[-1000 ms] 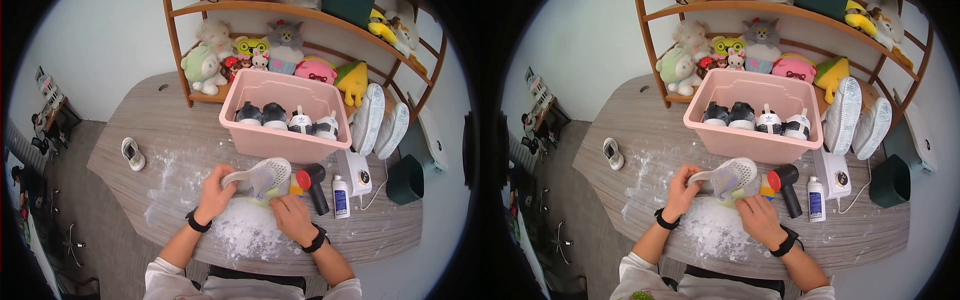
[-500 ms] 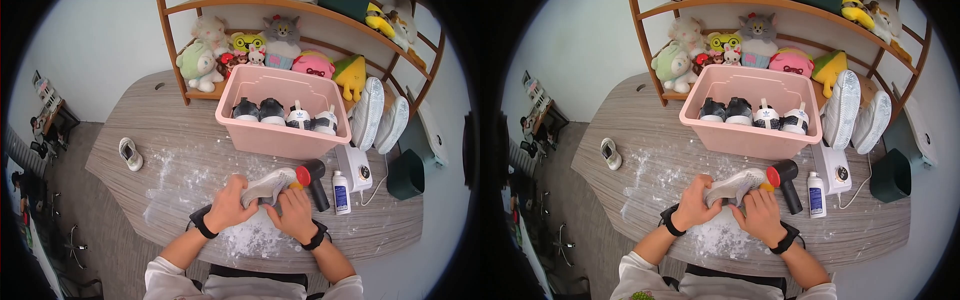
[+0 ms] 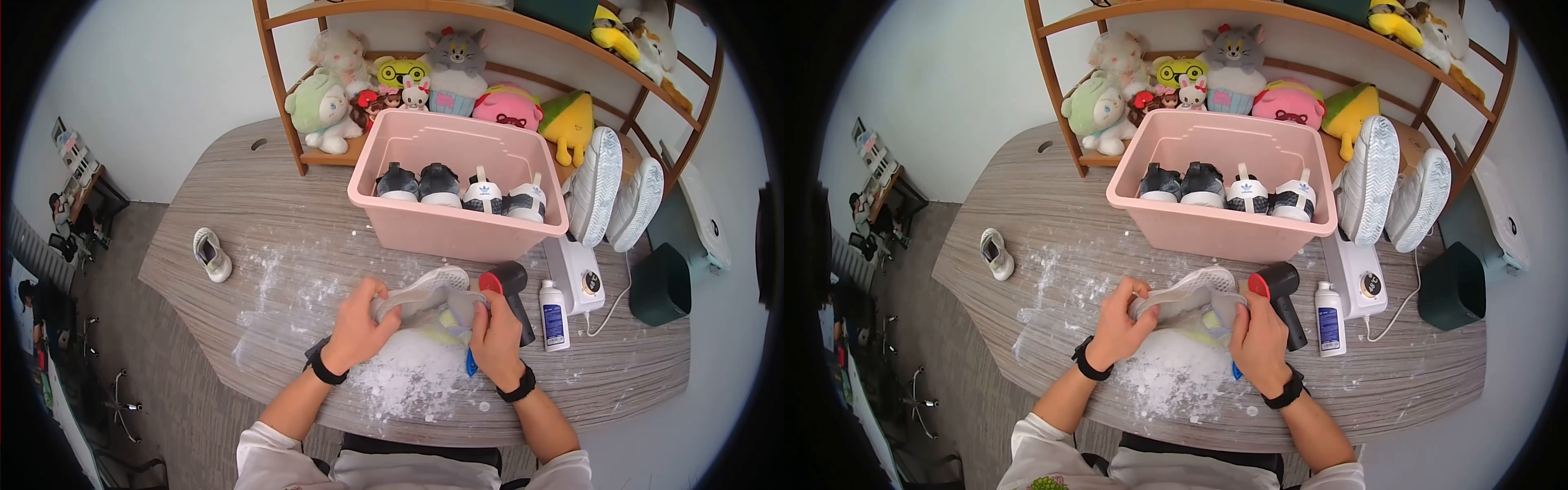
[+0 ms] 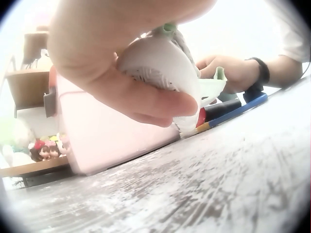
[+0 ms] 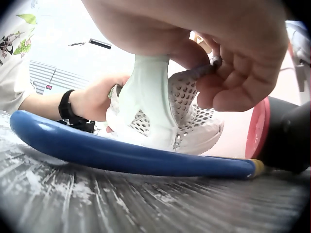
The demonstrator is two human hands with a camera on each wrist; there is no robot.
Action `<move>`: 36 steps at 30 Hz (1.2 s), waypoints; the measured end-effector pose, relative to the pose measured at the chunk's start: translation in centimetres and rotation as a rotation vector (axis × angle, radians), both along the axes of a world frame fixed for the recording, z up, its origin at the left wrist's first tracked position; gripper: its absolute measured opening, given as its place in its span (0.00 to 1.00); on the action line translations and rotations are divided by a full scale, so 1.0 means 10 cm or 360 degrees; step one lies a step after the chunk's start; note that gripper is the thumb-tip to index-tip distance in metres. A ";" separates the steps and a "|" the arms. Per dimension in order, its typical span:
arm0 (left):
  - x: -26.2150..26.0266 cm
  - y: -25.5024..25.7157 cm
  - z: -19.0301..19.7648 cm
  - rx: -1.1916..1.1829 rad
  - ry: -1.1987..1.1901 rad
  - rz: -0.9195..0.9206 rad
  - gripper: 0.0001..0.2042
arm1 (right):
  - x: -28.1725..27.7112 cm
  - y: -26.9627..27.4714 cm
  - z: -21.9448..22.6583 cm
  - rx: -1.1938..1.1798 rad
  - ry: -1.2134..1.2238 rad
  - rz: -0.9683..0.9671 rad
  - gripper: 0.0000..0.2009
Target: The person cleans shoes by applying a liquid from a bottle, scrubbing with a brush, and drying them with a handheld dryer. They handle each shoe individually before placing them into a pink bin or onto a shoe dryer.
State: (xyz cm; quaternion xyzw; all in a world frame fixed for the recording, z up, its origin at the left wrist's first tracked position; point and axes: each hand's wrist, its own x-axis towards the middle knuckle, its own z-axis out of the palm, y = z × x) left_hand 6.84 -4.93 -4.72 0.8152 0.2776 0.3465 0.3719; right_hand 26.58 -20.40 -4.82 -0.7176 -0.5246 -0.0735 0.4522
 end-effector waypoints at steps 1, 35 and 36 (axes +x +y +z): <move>-0.01 0.00 0.00 -0.0023 0.0031 -0.0006 0.12 | 0.02 0.01 -0.01 -0.0001 -0.0002 0.0001 0.08; 0.03 0.06 0.03 0.0071 0.0068 -0.0211 0.34 | 0.11 0.03 -0.04 -0.0406 -0.0152 0.0069 0.16; 0.03 0.06 0.03 0.0084 0.0070 -0.0232 0.35 | 0.11 0.03 -0.05 -0.0327 -0.0140 0.0087 0.16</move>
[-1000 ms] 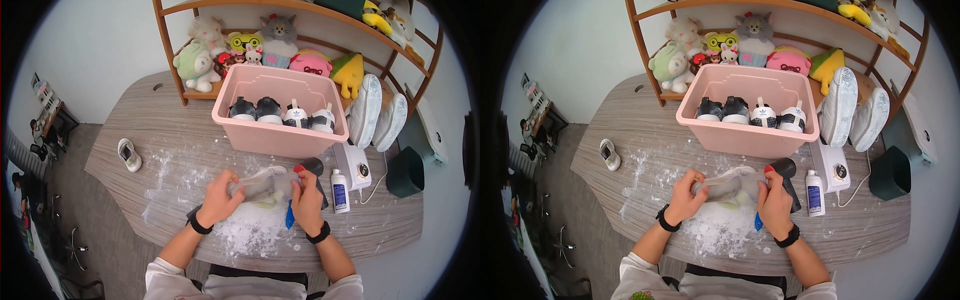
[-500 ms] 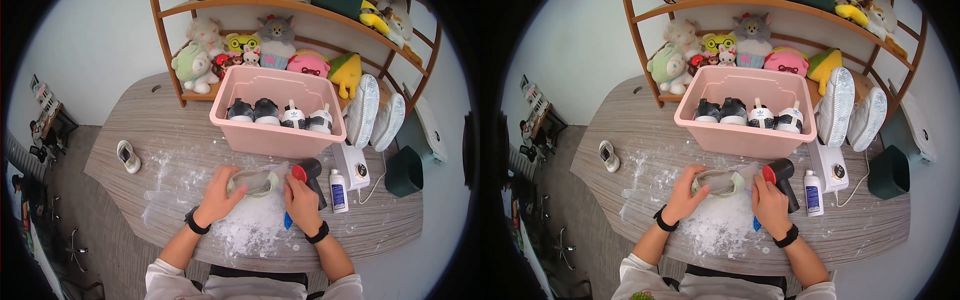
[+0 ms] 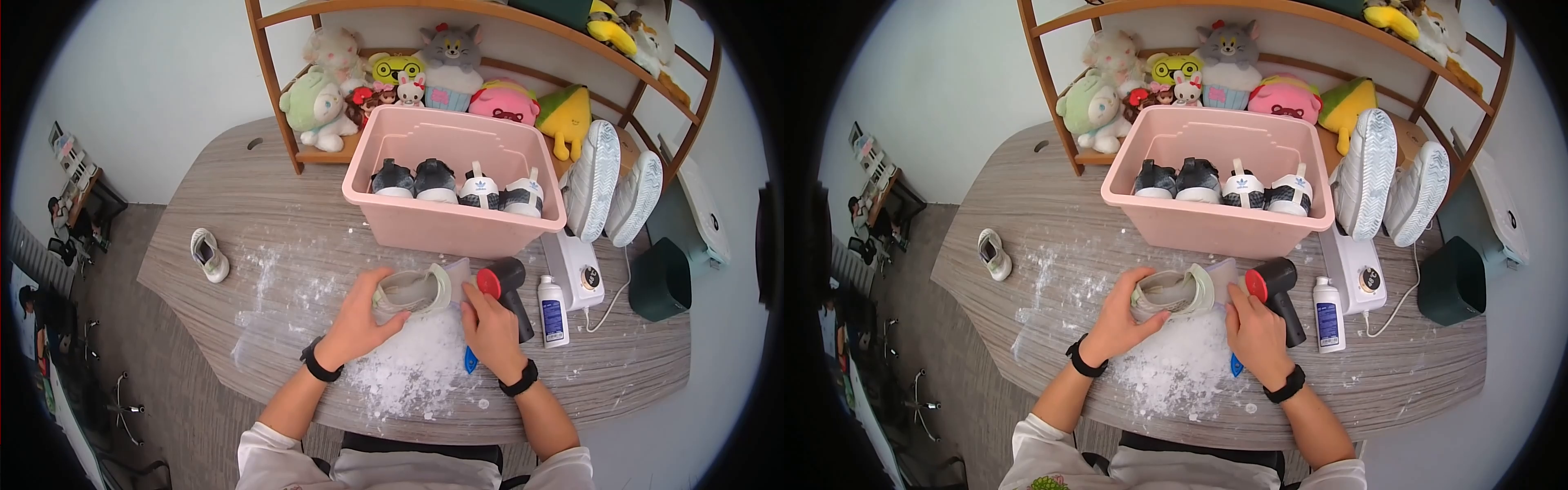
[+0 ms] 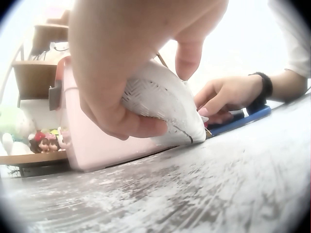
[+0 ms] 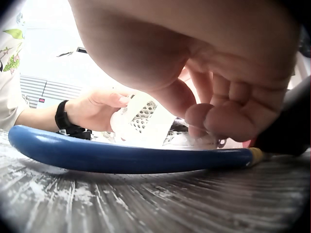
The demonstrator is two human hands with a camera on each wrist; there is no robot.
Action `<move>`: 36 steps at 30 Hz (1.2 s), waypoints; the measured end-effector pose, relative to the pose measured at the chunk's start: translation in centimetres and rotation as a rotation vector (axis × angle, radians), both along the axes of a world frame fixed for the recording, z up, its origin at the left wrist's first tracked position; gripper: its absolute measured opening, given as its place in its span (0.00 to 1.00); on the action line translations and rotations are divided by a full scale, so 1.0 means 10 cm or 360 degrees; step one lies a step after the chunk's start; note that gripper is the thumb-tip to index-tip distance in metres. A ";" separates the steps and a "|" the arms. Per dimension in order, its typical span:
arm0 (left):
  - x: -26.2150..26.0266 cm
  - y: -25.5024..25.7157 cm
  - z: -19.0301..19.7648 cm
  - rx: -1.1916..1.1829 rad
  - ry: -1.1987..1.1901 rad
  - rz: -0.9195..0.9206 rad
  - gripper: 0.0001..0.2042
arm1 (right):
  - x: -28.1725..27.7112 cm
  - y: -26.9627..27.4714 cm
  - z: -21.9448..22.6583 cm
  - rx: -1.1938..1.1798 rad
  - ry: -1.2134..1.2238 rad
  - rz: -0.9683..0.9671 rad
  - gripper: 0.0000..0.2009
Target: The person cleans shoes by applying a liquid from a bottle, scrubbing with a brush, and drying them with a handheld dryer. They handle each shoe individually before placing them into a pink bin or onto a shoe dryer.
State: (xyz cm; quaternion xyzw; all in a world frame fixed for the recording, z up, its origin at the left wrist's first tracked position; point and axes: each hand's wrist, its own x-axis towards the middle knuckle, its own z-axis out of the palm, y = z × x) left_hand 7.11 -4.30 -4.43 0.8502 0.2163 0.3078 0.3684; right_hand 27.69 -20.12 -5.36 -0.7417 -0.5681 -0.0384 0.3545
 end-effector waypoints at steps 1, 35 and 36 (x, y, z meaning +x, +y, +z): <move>0.00 0.00 0.00 0.0014 0.0002 -0.0022 0.35 | -0.01 0.00 0.01 -0.0002 0.0003 0.0001 0.16; 0.01 0.01 0.06 -0.0149 0.0048 0.0173 0.33 | 0.07 -0.15 0.17 -0.0379 -0.0633 0.0626 0.13; 0.01 0.01 0.07 -0.0144 0.0049 0.0175 0.32 | 0.06 -0.15 0.18 -0.0346 -0.0635 0.0647 0.13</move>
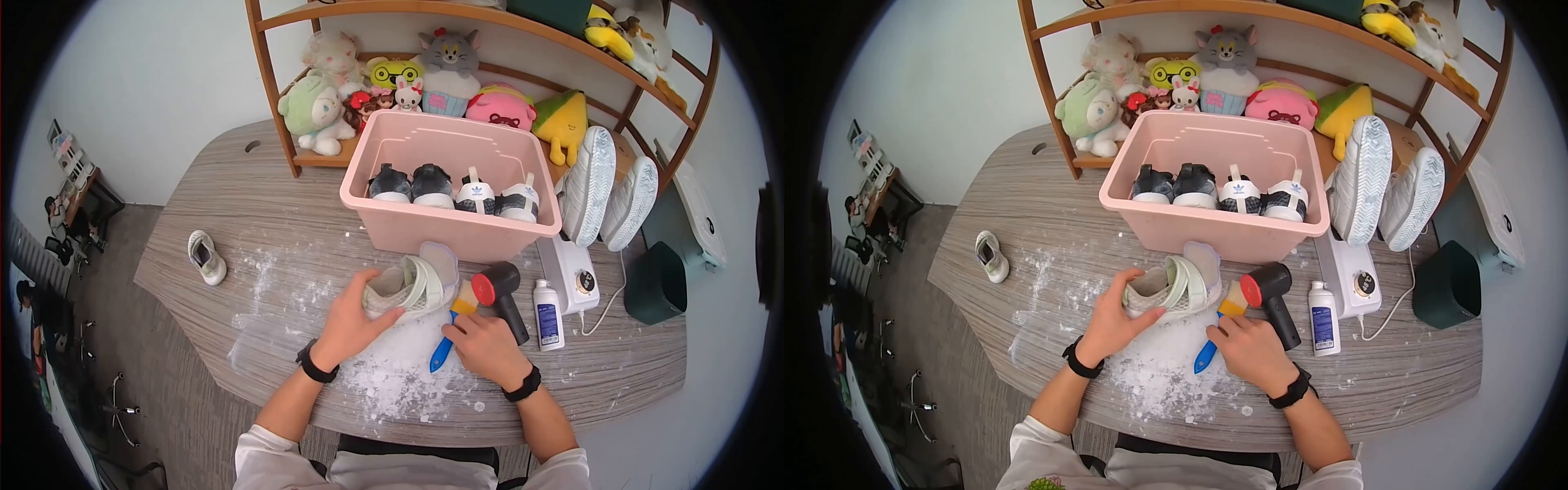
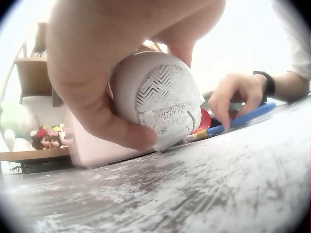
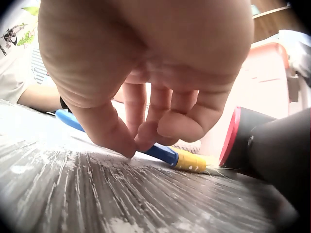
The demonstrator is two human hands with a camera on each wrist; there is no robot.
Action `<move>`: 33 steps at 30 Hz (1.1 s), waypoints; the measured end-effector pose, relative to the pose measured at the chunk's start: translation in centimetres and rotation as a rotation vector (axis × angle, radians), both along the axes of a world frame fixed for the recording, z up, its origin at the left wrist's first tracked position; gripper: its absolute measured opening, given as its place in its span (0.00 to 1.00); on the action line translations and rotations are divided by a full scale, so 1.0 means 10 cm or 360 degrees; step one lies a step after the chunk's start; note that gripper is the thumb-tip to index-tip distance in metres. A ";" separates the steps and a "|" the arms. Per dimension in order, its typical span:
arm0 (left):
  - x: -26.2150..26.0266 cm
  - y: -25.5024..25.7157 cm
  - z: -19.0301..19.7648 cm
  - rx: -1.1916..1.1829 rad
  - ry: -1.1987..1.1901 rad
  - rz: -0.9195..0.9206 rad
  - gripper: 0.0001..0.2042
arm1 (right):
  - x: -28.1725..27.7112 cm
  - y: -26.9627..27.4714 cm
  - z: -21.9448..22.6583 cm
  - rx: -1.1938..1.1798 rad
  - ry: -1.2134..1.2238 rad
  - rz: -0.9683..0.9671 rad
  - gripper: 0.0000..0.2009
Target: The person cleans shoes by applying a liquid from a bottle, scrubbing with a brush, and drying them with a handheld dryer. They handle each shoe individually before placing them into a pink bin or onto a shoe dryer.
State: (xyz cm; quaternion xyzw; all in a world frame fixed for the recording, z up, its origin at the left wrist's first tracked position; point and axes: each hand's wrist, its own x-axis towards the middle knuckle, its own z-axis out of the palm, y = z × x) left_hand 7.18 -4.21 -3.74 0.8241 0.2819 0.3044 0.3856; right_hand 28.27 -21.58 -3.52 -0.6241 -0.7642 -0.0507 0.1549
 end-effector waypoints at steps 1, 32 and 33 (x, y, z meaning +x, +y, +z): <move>-0.01 0.00 0.01 0.0004 0.0003 0.0006 0.32 | -0.01 0.01 0.00 -0.0003 0.0003 0.0004 0.13; -0.04 0.03 0.05 0.0416 0.0106 -0.0139 0.32 | -0.06 0.04 0.05 0.0305 0.0204 0.0140 0.13; -0.04 0.00 0.07 0.0598 0.0136 -0.0122 0.31 | -0.08 0.04 0.03 0.0244 0.0252 0.0149 0.12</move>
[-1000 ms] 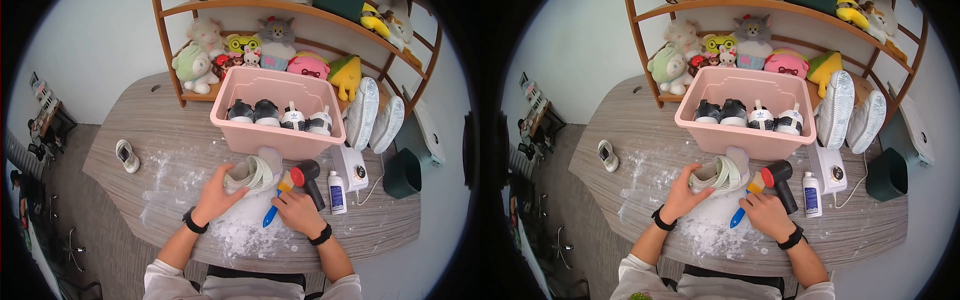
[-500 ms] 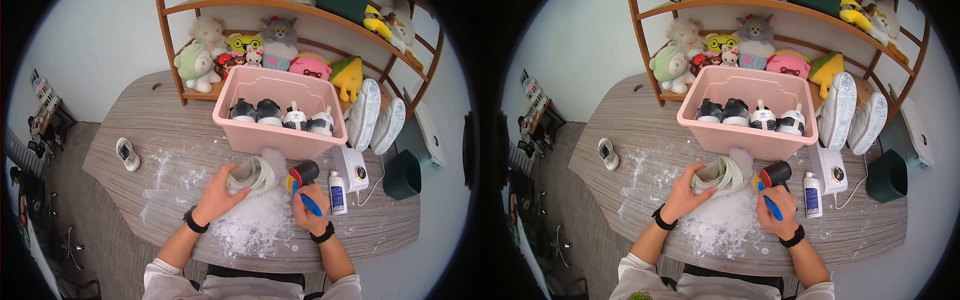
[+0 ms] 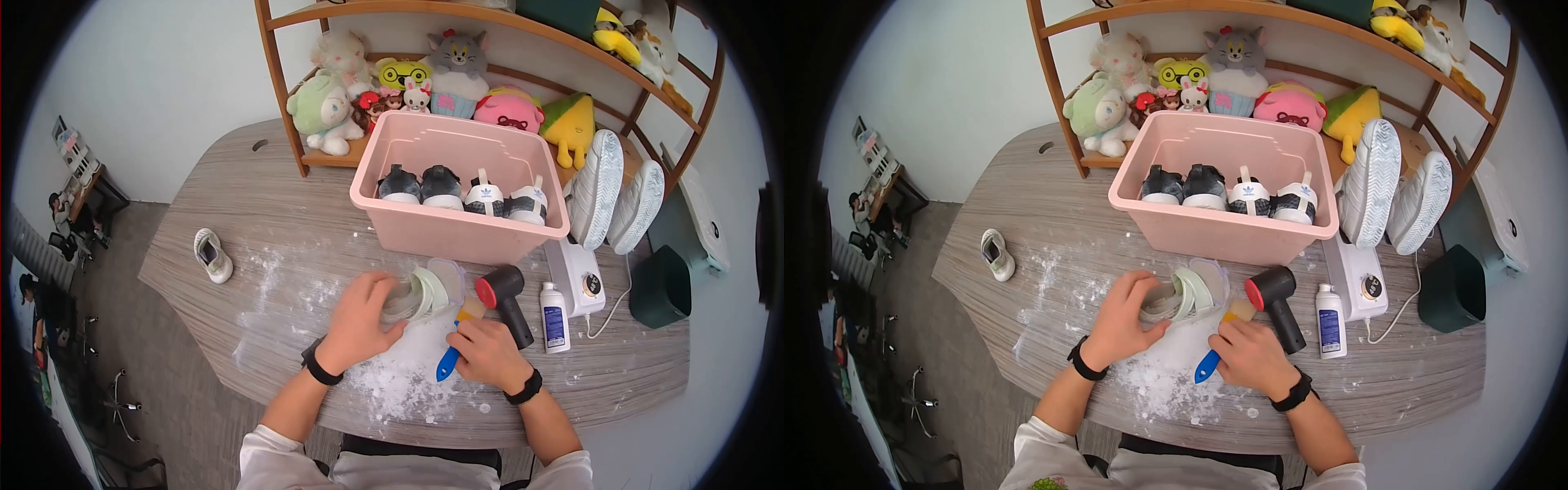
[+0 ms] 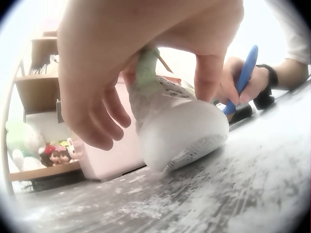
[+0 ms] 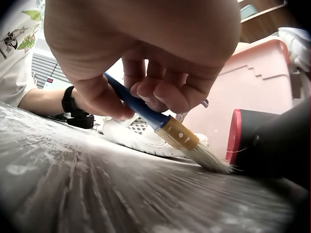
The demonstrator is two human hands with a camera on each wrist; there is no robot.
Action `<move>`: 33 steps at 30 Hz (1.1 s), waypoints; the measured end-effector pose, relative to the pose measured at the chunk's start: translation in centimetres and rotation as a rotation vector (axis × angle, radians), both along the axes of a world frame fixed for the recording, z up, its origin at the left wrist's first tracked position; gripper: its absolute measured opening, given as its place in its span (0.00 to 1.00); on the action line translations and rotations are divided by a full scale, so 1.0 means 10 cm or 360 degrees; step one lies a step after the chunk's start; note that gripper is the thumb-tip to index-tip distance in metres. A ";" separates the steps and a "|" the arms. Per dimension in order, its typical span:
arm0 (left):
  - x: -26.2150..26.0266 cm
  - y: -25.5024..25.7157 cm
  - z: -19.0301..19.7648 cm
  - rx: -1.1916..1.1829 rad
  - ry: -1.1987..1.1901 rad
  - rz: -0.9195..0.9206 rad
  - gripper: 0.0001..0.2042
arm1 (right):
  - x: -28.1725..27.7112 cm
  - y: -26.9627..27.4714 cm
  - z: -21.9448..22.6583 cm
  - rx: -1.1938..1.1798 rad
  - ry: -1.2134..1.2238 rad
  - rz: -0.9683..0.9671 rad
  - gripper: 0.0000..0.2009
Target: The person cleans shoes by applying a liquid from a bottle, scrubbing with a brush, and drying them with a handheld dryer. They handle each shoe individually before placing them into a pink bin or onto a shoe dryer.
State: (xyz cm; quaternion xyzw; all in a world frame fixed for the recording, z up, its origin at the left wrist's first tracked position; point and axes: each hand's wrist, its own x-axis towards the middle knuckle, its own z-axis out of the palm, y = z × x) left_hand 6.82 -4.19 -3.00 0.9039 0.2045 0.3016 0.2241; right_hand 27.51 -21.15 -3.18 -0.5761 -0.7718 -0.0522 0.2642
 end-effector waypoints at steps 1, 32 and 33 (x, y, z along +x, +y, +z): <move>0.00 -0.02 0.01 0.0180 0.0021 0.0012 0.30 | -0.01 0.00 -0.01 -0.0066 0.0045 0.0016 0.11; 0.02 -0.02 -0.11 -0.0358 -0.0056 -0.0045 0.32 | 0.09 -0.17 0.06 0.0326 0.1160 0.0055 0.05; 0.01 -0.01 -0.11 -0.0400 -0.0064 -0.0054 0.31 | 0.08 -0.18 0.07 0.0324 0.1161 0.0054 0.05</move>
